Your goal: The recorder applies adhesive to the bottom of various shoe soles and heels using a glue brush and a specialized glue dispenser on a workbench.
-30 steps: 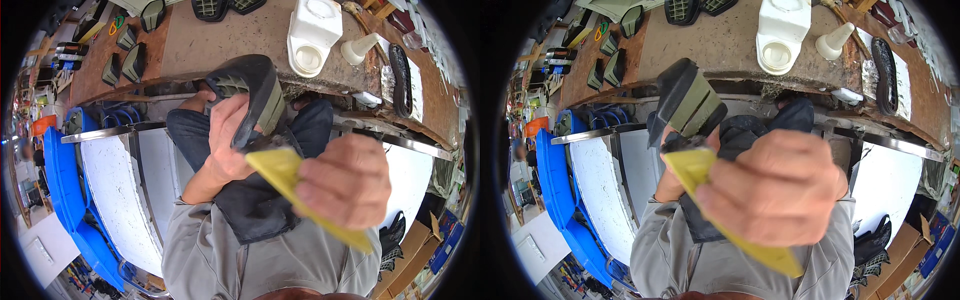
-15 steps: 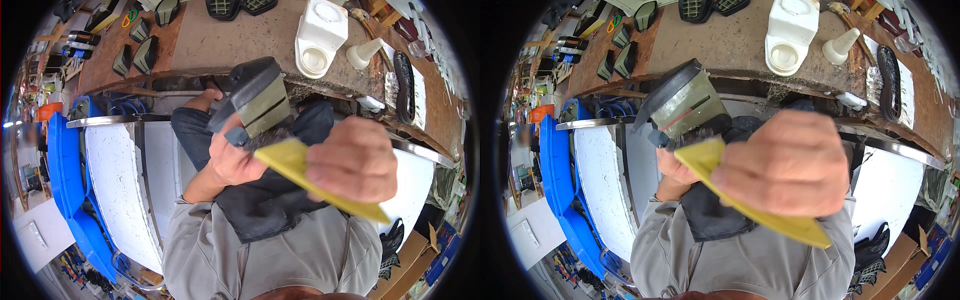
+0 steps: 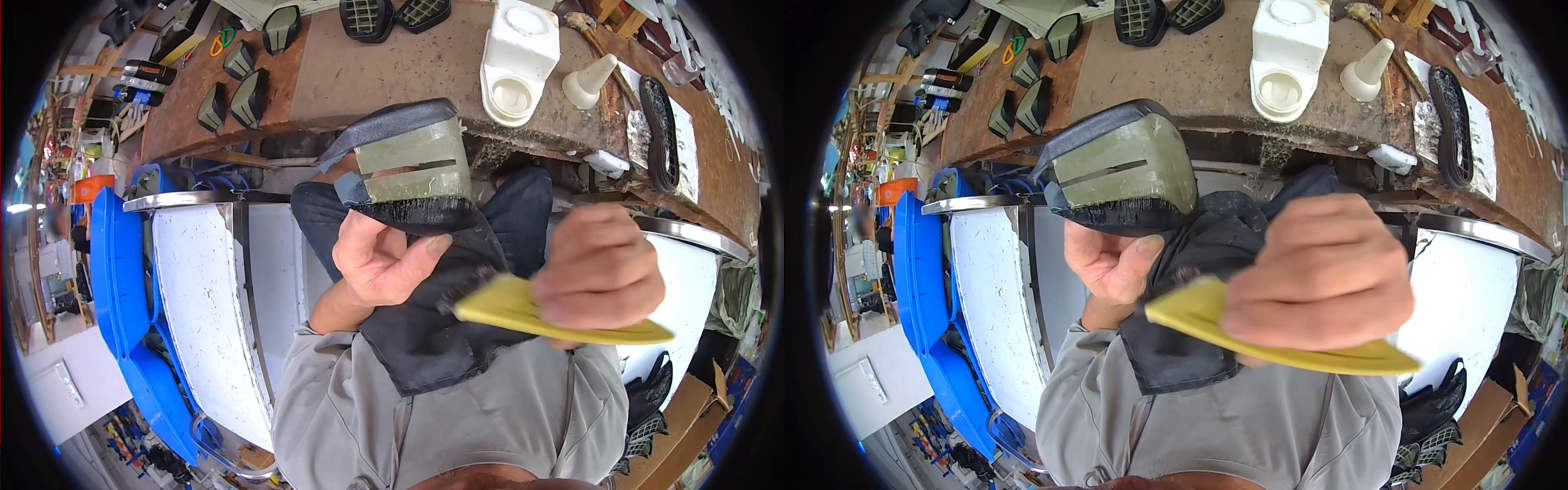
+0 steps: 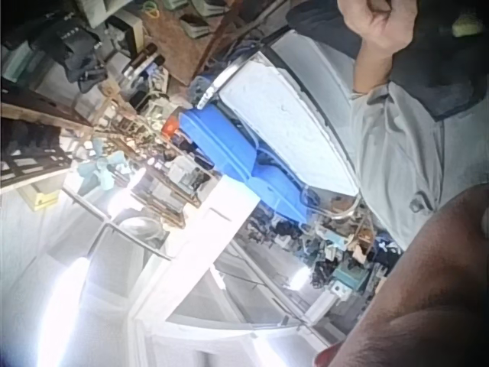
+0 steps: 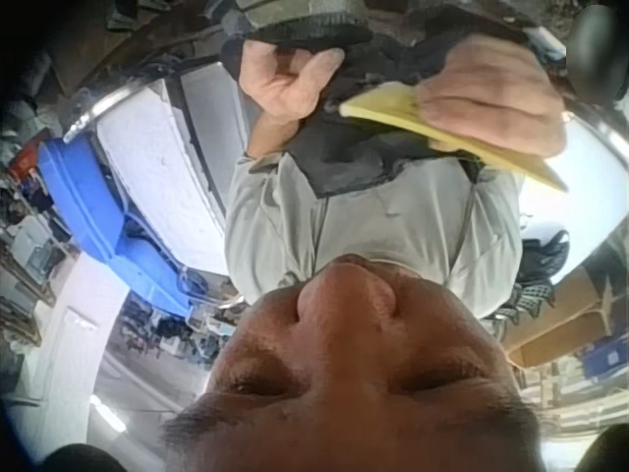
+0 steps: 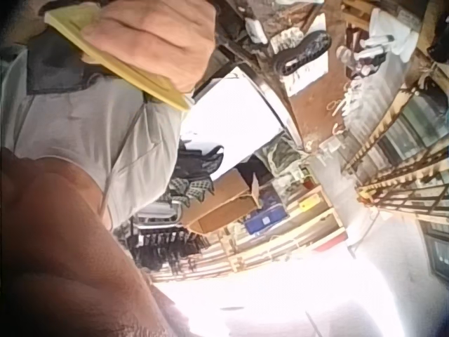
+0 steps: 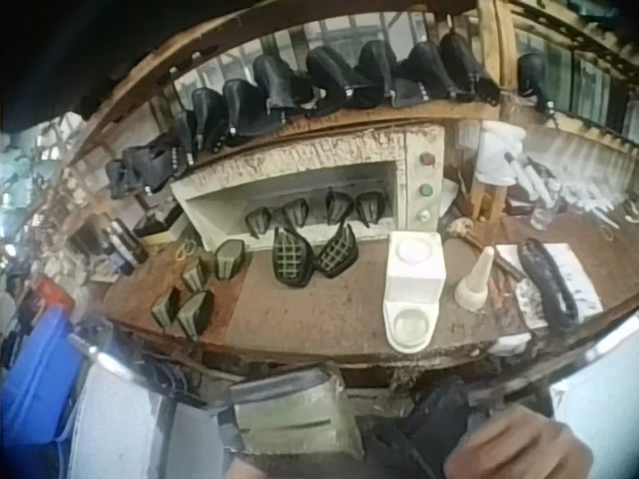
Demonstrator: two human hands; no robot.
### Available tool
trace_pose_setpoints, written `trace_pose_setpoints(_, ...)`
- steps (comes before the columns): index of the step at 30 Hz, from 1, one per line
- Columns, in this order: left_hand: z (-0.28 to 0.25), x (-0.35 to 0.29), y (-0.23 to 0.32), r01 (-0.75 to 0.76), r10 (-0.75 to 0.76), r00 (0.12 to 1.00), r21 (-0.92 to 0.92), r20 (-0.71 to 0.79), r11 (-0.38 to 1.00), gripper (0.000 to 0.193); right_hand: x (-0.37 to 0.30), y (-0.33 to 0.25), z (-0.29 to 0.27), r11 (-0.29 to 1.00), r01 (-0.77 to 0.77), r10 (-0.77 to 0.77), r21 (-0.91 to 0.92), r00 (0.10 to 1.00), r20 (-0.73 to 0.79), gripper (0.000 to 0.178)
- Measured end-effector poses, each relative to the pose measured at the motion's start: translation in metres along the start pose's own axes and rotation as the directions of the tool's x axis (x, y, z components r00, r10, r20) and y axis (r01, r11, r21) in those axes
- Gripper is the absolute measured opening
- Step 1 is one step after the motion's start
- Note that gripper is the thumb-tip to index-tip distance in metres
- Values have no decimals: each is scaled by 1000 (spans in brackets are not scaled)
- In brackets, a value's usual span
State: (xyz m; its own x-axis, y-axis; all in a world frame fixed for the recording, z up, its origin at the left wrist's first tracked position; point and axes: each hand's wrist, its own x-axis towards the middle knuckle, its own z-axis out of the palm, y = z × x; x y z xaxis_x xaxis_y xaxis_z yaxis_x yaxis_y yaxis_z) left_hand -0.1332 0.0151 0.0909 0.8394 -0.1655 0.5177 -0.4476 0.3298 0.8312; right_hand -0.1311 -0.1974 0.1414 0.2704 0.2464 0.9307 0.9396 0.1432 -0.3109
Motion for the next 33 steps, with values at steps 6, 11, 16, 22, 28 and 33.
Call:
trace_pose_setpoints(6, 3, 7, 2, -100, 109, 993, -182, 38, 978, 55, -4, -7, 6, 996, -74, 77, 41, 993, -92, 22)
trace_pose_setpoints(11, 0, 1, 0, -155, 149, 988, 238, 43, 959, 47, 4, -11, 2, 934, -290, 251, -211, 949, -193, 20)
trace_pose_setpoints(16, 1, -2, -1, -143, 145, 989, 162, -4, 976, 41, 10, -6, 3, 983, -41, 36, -181, 999, -29, 21)
trace_pose_setpoints(22, -1, 11, -4, -99, 108, 994, -263, 20, 960, 60, -4, -1, 4, 992, -74, 84, 106, 993, -88, 22)
trace_pose_setpoints(28, -4, 14, -13, -52, 43, 999, -396, -31, 917, 57, -26, 6, 17, 990, -114, 133, 87, 955, -265, 17)
trace_pose_setpoints(33, -15, 25, -33, -34, -23, 988, -365, -153, 930, 51, -37, 5, 7, 874, -469, 483, 124, 815, -320, 18)
